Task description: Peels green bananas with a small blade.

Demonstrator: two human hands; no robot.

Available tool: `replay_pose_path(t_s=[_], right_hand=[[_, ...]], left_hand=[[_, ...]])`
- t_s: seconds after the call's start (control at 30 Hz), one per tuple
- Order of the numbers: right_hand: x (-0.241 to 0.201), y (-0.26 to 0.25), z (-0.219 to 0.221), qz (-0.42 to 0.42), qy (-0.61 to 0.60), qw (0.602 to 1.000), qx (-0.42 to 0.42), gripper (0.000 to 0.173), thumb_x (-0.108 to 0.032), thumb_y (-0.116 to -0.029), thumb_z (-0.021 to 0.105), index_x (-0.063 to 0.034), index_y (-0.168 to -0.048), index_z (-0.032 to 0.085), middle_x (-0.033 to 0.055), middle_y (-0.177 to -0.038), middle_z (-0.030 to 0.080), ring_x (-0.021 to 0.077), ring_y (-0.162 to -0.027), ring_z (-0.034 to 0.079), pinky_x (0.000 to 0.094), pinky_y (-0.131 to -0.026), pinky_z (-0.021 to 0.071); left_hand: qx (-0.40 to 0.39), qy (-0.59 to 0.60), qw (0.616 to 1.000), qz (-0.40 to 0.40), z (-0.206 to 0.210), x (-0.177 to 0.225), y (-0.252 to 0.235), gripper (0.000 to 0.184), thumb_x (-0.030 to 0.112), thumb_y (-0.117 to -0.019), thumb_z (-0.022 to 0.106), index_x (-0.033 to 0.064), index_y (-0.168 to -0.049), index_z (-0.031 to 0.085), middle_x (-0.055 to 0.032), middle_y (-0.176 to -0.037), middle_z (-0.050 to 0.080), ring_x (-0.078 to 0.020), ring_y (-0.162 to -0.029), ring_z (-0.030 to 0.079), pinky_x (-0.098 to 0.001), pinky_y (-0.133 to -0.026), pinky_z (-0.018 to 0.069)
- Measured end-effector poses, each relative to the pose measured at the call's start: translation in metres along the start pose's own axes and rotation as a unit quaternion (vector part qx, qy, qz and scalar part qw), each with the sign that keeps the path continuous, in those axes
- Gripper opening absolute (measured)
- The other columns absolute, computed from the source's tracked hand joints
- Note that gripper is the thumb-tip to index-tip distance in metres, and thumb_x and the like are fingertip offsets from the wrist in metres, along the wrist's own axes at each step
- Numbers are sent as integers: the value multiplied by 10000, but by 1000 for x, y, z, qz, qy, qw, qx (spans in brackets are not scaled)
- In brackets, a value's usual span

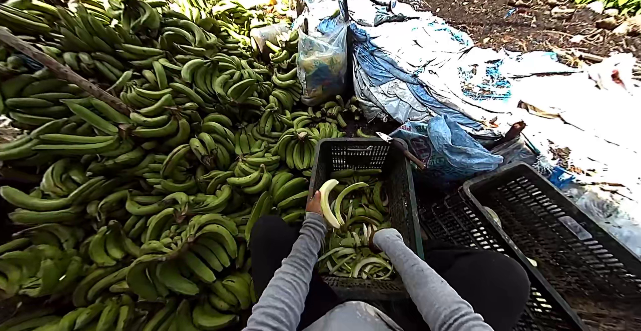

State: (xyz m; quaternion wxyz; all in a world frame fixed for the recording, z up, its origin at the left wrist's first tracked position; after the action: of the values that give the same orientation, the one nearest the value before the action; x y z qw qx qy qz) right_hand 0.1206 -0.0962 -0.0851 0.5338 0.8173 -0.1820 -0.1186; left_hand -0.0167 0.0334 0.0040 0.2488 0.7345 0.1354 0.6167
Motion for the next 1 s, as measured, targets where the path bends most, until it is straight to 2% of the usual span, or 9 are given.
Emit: replay_pose_path(t_s=[0.03, 0.1, 0.23, 0.33, 0.43, 0.53, 0.67, 0.77, 1.0], right_hand=[[1, -15, 26, 17, -2, 1000, -11, 510, -307, -987, 626, 81, -1318, 607, 301, -1417, 558, 473, -1349, 512, 702, -1044, 407], [5, -27, 57, 34, -26, 999, -21, 494, -311, -990, 614, 55, -1321, 623, 278, -1417, 573, 462, -1349, 521, 706, -1042, 412], [25, 38, 11, -1, -66, 997, -28, 543, -362, -1087, 452, 95, -1350, 582, 311, -1453, 532, 457, -1399, 478, 682, -1103, 361], [70, 92, -44, -9, -191, 981, 26, 660, -441, -1125, 314, 130, -1376, 530, 332, -1438, 528, 434, -1362, 522, 591, -1132, 373], [137, 119, -80, -12, -335, 932, 135, 637, -431, -1132, 286, 114, -1272, 586, 304, -1163, 641, 380, -1021, 654, 533, -961, 479], [181, 130, -101, -60, -483, 830, 274, 550, -370, -1141, 287, 71, -1102, 613, 150, -797, 636, 217, -654, 618, 406, -682, 540], [178, 128, -133, -134, -607, 726, 295, 523, -353, -1145, 254, 31, -1105, 607, 73, -747, 623, 136, -617, 619, 307, -631, 547], [168, 119, -142, -183, -605, 707, 316, 504, -347, -1143, 270, 15, -1047, 607, 60, -706, 628, 128, -590, 623, 289, -600, 552], [173, 129, -137, -247, -564, 700, 361, 458, -332, -1136, 306, -36, -935, 591, 41, -684, 622, 109, -565, 616, 259, -554, 537]], left_hand=[[-23, -119, 992, -34, 7, -7, -7, 472, 256, -1136, 346, -117, -1343, 548, -289, -1337, 585, -311, -1250, 574, -422, -1080, 427], [-68, -300, 946, -98, 39, -21, -14, 541, 337, -1121, 388, -114, -1396, 504, -293, -1494, 473, -343, -1434, 441, -478, -1180, 330], [-298, -291, 909, 27, 119, 28, 50, 444, 250, -1124, 395, -95, -1351, 557, -306, -1330, 583, -352, -1217, 588, -460, -1058, 442], [-478, -150, 840, 209, 134, 84, 91, 520, 210, -1078, 373, -55, -1524, 343, -194, -1295, 644, -196, -1066, 647, -352, -910, 512], [-374, -131, 860, 320, 120, 118, 56, 546, 175, -1026, 450, -86, -1499, 370, -238, -1300, 628, -259, -1133, 634, -403, -945, 508], [-271, -298, 897, 183, 129, 63, -16, 321, 75, -1080, 439, -98, -1316, 570, -282, -1254, 644, -354, -1167, 640, -476, -1037, 481], [-294, -674, 676, -46, 159, -109, -81, 407, 180, -1039, 550, -61, -1366, 572, -283, -1459, 519, -420, -1396, 472, -571, -1155, 362], [-288, -720, 624, -95, 162, -194, -87, 484, 207, -1026, 572, -68, -1419, 513, -272, -1503, 481, -407, -1421, 448, -560, -1154, 368], [-428, -676, 598, -46, 184, -208, -62, 787, 115, -913, 713, 161, -1599, 331, -230, -1581, 400, -418, -1457, 392, -616, -1160, 345]])
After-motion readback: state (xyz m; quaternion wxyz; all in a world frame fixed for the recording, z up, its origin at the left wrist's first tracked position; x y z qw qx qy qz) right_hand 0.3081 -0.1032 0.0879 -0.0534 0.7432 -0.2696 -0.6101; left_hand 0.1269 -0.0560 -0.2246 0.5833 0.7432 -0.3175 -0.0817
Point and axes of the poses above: each hand's wrist, its own y-axis away from the middle knuckle, its own z-axis out of the palm, x = y × z, the point moved 2 cm from there along -y, towards the middle knuckle
